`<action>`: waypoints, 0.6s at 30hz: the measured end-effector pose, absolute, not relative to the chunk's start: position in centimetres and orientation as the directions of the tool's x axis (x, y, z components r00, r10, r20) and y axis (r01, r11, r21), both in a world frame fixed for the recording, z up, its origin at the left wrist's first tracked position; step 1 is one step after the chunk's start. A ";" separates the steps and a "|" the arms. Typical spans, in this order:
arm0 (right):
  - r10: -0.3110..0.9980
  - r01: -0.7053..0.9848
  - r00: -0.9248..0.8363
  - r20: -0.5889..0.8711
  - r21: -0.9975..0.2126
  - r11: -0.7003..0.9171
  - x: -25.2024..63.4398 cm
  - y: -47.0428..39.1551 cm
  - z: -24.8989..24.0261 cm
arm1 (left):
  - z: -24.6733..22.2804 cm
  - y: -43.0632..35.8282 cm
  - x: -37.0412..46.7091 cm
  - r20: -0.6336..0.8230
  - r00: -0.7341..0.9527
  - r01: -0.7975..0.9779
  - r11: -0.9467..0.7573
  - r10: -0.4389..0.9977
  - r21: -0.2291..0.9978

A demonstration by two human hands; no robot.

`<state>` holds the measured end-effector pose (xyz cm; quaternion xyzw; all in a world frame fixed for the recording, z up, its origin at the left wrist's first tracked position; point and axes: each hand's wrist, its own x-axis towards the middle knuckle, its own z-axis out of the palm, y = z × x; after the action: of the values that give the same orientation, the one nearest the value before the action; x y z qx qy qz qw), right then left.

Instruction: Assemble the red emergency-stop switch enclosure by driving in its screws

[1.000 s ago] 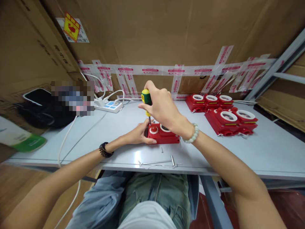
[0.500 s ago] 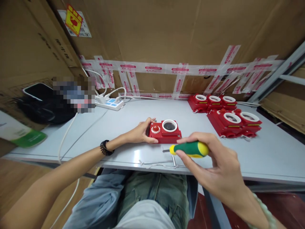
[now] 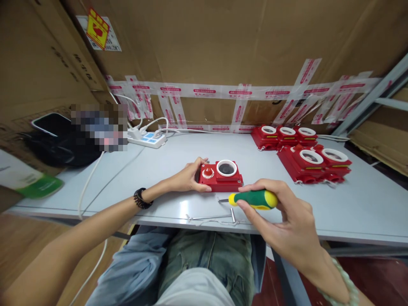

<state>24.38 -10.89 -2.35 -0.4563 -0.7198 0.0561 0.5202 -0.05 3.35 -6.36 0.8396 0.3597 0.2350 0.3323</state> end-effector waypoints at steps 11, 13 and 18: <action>0.528 0.645 -0.036 0.849 -0.384 0.661 21.4 -10.2 3.8 | -6.2 3.2 0.0 0.166 0.634 0.448 -0.534 0.755 0.717; 0.544 0.630 -0.046 0.838 -0.398 0.667 20.9 -9.4 4.3 | -6.2 3.2 0.0 0.171 0.637 0.447 -0.541 0.751 0.712; 0.593 0.525 -0.104 0.799 -0.462 0.715 20.4 -7.5 3.9 | -6.4 3.3 0.0 0.159 0.633 0.465 -0.537 0.757 0.704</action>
<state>20.38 -7.45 3.90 -0.3764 -0.7422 0.0307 0.5537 0.01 3.32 -6.44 0.8459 0.3612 0.2299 0.3179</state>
